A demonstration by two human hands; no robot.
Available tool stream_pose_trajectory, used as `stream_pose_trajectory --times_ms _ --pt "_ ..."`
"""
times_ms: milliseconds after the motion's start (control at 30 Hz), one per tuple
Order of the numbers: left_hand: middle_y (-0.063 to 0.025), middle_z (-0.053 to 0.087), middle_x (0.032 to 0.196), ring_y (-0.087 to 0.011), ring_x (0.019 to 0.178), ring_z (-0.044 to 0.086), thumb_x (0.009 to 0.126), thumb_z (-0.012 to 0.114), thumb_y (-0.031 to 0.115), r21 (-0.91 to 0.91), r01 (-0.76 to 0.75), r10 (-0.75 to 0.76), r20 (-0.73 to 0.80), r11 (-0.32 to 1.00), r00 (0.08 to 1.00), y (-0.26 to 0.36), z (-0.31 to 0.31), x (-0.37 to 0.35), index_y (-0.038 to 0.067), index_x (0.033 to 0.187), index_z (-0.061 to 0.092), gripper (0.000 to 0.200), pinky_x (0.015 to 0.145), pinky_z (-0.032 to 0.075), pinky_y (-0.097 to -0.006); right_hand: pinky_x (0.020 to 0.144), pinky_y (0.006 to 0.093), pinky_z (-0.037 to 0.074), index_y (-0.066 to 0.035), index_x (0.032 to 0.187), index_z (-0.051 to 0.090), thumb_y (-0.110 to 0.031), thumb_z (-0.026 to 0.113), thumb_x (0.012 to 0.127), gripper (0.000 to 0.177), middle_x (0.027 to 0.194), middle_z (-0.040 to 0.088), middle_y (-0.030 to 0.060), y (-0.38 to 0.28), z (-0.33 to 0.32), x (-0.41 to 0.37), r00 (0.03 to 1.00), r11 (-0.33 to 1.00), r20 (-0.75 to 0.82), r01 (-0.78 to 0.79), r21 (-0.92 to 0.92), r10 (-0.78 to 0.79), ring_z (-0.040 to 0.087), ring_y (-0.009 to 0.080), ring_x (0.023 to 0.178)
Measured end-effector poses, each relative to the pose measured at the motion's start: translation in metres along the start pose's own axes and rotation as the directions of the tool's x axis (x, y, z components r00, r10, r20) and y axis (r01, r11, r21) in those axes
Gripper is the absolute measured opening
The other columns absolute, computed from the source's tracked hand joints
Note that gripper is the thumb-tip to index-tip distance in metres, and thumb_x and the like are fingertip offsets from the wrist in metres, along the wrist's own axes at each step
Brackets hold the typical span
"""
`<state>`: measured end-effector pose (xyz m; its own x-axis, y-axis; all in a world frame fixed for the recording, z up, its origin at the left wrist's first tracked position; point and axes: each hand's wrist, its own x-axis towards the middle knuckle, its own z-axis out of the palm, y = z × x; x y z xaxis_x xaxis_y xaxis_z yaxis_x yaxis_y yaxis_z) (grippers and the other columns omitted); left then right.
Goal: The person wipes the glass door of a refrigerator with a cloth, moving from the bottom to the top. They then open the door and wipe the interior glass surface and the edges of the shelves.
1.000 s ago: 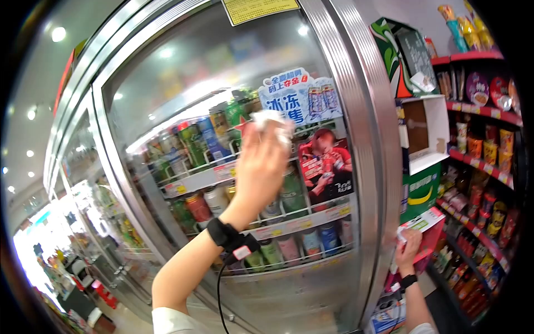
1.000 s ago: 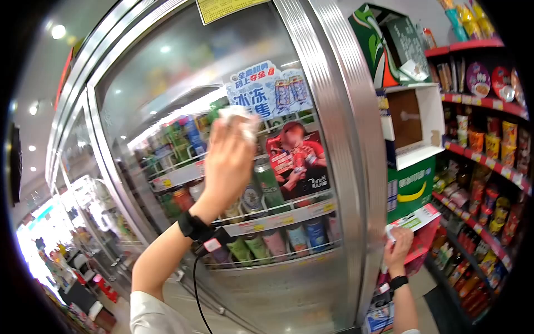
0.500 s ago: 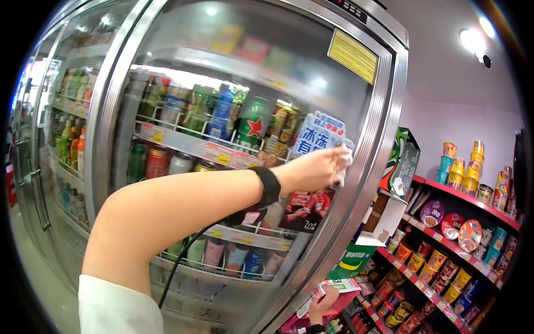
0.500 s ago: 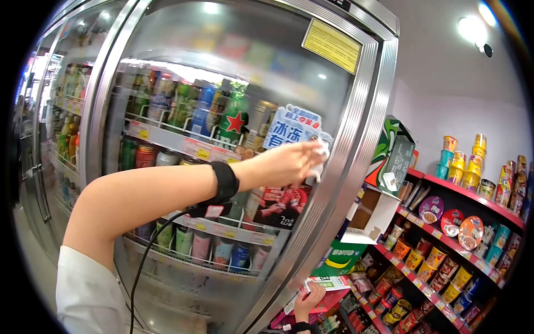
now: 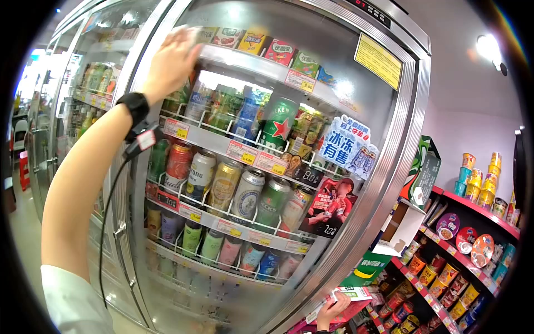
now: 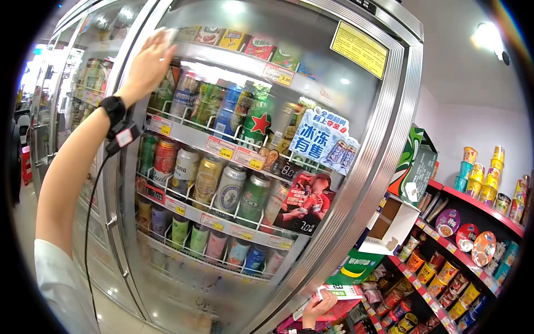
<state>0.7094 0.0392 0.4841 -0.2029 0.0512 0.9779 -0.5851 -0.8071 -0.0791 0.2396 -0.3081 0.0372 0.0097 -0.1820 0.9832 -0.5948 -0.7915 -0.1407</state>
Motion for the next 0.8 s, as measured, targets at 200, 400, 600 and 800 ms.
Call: stream_pose_trajectory --times_ms 200,400,600,800 --pt "-0.0252 0.054 0.117 -0.0357 0.116 0.047 0.095 0.037 0.024 -0.067 0.036 -0.041 -0.076 0.997 0.996 -0.019 0.012 -0.003 -0.01 0.105 0.054 0.04 0.103 0.031 -0.0375 0.093 0.0491 0.03 0.0 0.092 0.051 -0.015 0.045 0.083 0.019 0.095 0.052 0.016 -0.003 0.005 0.002 0.999 1.0 -0.043 -0.02 0.005 0.02 0.047 0.0344 0.095" --pt "-0.02 0.057 0.109 -0.0322 0.109 0.052 0.089 0.04 0.014 0.062 -0.012 0.023 -0.194 0.998 0.981 0.026 0.034 0.033 -0.006 0.098 0.057 0.027 0.1 0.033 -0.042 0.093 0.0484 0.032 -0.001 0.094 0.053 -0.017 0.046 0.083 0.021 0.097 0.054 0.0156 0.006 0.007 -0.002 0.999 1.0 -0.05 0.005 -0.023 -0.006 0.048 0.0331 0.095" --pt "-0.028 0.052 0.103 -0.0409 0.106 0.047 0.078 0.051 0.016 -0.215 -0.149 0.139 -0.059 0.965 0.988 0.163 -0.029 0.065 -0.008 0.116 0.051 0.045 0.102 0.026 -0.0495 0.093 0.0478 0.032 -0.001 0.094 0.052 -0.019 0.046 0.084 0.022 0.097 0.055 0.0158 0.001 0.004 0.002 0.999 1.0 -0.037 -0.01 -0.01 0.009 0.049 0.0324 0.095" --pt "-0.0108 0.057 0.112 -0.024 0.119 0.044 0.079 0.047 0.016 -0.446 -0.384 0.211 -0.389 0.809 0.897 0.292 -0.047 0.057 0.004 0.111 0.058 0.036 0.106 0.025 -0.04 0.096 0.0484 0.031 -0.002 0.094 0.052 -0.02 0.047 0.083 0.022 0.096 0.055 0.0153 -0.003 0.002 0.003 0.999 0.999 -0.032 -0.04 -0.027 0.04 0.05 0.0315 0.095"
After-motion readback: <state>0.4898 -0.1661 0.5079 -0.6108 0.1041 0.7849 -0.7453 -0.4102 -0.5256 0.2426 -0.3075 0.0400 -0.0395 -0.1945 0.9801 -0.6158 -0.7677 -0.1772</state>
